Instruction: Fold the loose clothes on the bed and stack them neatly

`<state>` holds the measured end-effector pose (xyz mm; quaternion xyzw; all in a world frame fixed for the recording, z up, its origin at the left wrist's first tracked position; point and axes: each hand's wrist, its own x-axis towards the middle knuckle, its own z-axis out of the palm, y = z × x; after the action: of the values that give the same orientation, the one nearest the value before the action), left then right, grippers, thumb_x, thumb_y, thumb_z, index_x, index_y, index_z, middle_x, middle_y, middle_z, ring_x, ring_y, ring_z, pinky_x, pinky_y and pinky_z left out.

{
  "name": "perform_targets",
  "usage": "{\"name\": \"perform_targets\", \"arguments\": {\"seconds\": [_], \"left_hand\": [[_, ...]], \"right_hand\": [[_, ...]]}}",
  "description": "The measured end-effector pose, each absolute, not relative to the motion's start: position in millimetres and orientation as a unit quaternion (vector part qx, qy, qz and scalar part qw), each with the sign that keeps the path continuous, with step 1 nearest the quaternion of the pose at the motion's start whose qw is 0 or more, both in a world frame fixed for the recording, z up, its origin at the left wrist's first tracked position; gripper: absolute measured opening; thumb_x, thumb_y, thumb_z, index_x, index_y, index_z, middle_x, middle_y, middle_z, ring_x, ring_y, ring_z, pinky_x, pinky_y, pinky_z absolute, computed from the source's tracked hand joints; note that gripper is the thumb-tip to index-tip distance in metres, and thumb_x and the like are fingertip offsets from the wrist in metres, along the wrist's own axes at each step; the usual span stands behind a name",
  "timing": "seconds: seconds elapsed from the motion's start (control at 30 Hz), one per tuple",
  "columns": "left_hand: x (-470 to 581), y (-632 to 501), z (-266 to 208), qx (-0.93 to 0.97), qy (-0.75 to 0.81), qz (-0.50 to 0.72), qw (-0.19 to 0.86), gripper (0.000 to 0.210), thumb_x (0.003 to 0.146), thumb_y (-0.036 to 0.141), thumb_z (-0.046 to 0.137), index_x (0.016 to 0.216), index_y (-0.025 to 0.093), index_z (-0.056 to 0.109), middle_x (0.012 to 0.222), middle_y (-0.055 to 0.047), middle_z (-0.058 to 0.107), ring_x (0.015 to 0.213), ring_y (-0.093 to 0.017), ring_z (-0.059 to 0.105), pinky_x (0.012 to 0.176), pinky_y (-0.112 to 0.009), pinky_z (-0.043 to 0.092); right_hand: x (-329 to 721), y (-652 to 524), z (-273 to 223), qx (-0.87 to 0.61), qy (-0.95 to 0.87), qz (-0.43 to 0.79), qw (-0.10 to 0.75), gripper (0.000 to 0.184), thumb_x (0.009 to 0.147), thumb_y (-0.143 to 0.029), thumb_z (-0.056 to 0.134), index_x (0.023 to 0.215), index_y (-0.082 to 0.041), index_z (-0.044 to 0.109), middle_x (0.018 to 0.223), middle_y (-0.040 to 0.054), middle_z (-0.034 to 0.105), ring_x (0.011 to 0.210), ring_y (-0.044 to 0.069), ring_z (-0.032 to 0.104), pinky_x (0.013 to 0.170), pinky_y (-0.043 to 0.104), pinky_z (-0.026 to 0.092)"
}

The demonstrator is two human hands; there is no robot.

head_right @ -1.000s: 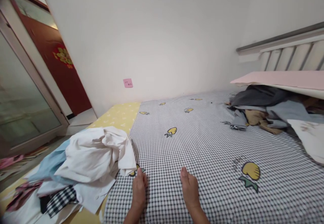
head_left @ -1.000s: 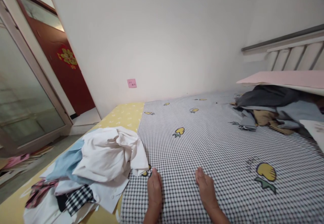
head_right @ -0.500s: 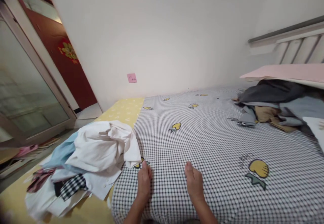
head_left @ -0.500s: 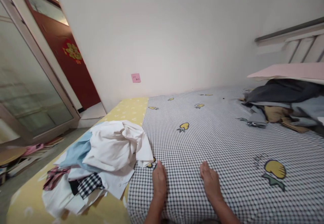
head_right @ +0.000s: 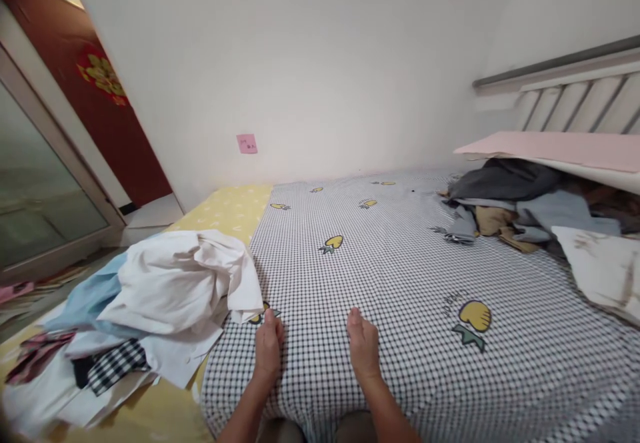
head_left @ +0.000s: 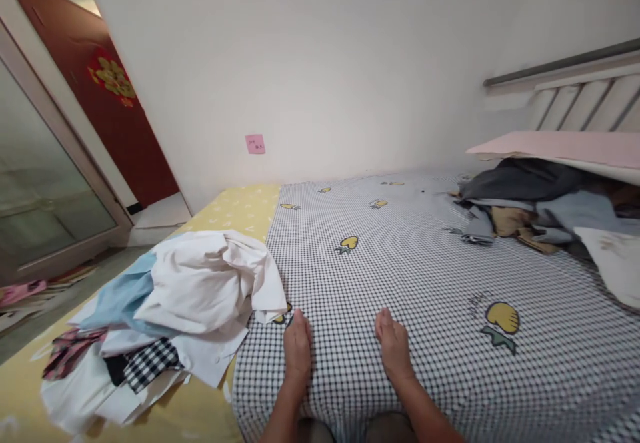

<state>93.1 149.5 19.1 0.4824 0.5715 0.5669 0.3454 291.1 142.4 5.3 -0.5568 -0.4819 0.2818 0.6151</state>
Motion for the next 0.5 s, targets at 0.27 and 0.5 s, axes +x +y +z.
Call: {"name": "perform_targets", "arguments": {"seconds": [0.27,0.5], "left_hand": [[94,148,23,0.492,0.589,0.553,0.324,0.072,0.082,0.089,0.015,0.047,0.029,0.03,0.044,0.003,0.031,0.048,-0.015,0.029,0.054,-0.035,0.022],[90,137,24,0.502,0.625,0.561,0.205,0.066,0.091,0.078,0.018,0.051,0.027,0.033,0.046,0.0,0.04,0.046,-0.017,0.039,0.05,-0.032,0.028]], "right_hand": [[290,138,7,-0.557,-0.471,0.286,0.622,0.067,0.088,-0.083,0.03,0.051,-0.027,0.032,0.048,-0.0045,0.028,0.047,0.013,0.028,0.046,0.031,0.027],[298,140,-27,-0.584,-0.453,0.3,0.603,0.052,0.086,-0.074,0.053,0.064,-0.027,0.059,0.063,0.0073,0.068,0.06,0.025,0.06,0.051,0.036,0.044]]}}
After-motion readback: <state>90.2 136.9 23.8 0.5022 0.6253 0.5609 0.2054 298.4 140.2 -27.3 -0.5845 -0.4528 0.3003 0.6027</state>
